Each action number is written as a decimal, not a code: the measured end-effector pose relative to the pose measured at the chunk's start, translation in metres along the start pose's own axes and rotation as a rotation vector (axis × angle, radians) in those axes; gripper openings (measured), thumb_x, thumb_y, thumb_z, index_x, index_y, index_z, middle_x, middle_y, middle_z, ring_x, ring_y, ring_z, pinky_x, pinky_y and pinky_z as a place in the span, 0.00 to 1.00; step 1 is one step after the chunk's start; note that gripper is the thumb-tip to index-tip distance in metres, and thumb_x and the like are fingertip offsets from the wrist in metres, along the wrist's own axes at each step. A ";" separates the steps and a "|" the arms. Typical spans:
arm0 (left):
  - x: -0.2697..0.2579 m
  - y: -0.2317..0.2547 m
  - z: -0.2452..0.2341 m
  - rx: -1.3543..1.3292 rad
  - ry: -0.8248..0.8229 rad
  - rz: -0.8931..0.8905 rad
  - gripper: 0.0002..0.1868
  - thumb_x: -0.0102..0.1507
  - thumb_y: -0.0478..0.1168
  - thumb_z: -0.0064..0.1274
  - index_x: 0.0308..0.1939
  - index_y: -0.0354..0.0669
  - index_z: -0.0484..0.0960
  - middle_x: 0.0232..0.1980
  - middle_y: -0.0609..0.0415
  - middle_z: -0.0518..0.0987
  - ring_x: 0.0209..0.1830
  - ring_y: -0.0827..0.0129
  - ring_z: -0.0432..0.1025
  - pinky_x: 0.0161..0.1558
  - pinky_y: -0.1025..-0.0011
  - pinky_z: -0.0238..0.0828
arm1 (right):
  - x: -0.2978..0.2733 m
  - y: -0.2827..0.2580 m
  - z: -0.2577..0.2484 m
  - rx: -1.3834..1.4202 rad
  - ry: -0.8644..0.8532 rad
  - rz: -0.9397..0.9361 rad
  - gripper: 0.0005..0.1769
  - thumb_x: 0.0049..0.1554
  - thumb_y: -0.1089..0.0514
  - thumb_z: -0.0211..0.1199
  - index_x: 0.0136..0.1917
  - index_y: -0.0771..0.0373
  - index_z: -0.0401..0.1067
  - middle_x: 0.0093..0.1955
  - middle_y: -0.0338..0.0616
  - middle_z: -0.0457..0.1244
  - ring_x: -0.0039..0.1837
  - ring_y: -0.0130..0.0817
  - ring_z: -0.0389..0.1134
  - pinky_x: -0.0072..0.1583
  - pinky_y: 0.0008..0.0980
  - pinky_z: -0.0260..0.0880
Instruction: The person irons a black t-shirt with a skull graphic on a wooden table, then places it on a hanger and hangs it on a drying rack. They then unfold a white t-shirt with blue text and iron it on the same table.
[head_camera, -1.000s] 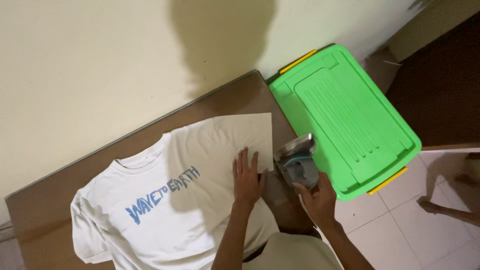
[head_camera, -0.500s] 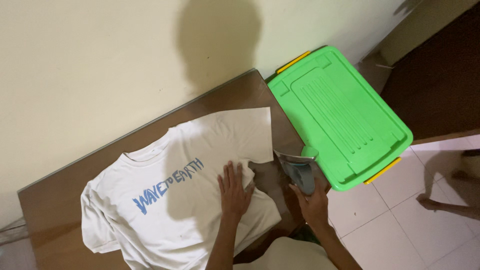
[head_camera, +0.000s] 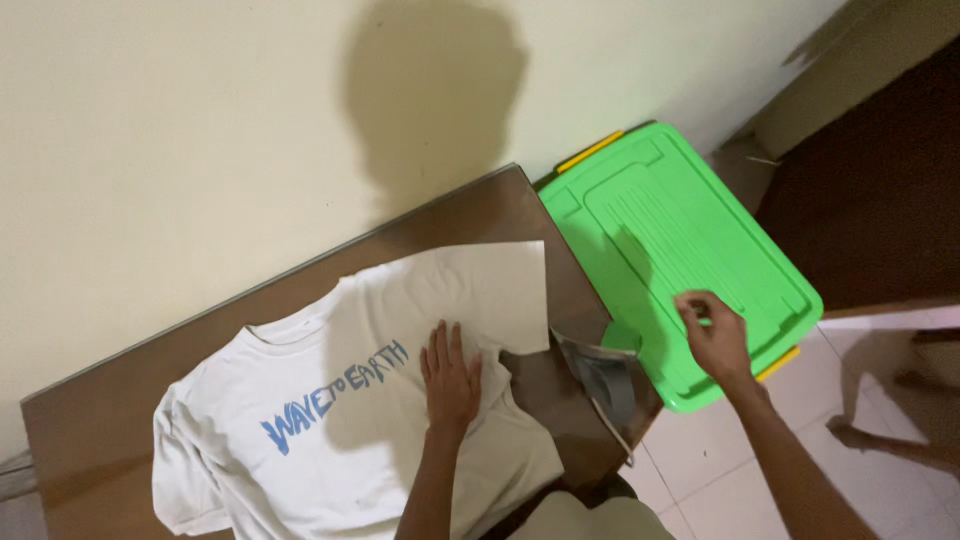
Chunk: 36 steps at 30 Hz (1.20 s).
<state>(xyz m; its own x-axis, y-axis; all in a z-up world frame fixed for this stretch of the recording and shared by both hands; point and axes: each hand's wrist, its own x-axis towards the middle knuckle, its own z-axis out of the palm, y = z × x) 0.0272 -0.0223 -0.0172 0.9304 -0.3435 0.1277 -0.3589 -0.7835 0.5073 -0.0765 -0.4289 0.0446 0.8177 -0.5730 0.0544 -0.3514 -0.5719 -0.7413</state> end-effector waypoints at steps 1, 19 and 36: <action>0.010 -0.002 0.000 0.012 0.024 0.011 0.32 0.72 0.49 0.40 0.77 0.38 0.57 0.80 0.39 0.55 0.80 0.45 0.48 0.76 0.47 0.40 | 0.023 -0.006 0.010 -0.038 -0.081 -0.070 0.16 0.63 0.51 0.63 0.57 0.63 0.76 0.53 0.47 0.72 0.53 0.38 0.74 0.52 0.39 0.76; 0.105 -0.014 0.032 0.181 -0.082 -0.006 0.34 0.70 0.41 0.37 0.79 0.33 0.52 0.84 0.41 0.50 0.85 0.54 0.44 0.81 0.55 0.37 | 0.153 -0.058 0.196 -0.170 -0.597 -0.174 0.16 0.56 0.49 0.70 0.47 0.65 0.75 0.44 0.49 0.69 0.47 0.42 0.71 0.52 0.40 0.72; 0.108 -0.010 0.031 0.096 -0.136 0.039 0.36 0.74 0.56 0.33 0.82 0.41 0.51 0.87 0.44 0.44 0.88 0.53 0.37 0.83 0.50 0.30 | 0.156 -0.041 0.199 0.203 -0.554 0.003 0.20 0.51 0.62 0.76 0.55 0.69 0.74 0.47 0.45 0.69 0.48 0.29 0.70 0.48 0.30 0.72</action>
<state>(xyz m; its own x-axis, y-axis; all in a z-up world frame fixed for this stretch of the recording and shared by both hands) 0.1289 -0.0678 -0.0350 0.8992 -0.4367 0.0260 -0.4063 -0.8116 0.4198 0.1562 -0.3777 -0.0496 0.9524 -0.1510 -0.2648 -0.3042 -0.4155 -0.8572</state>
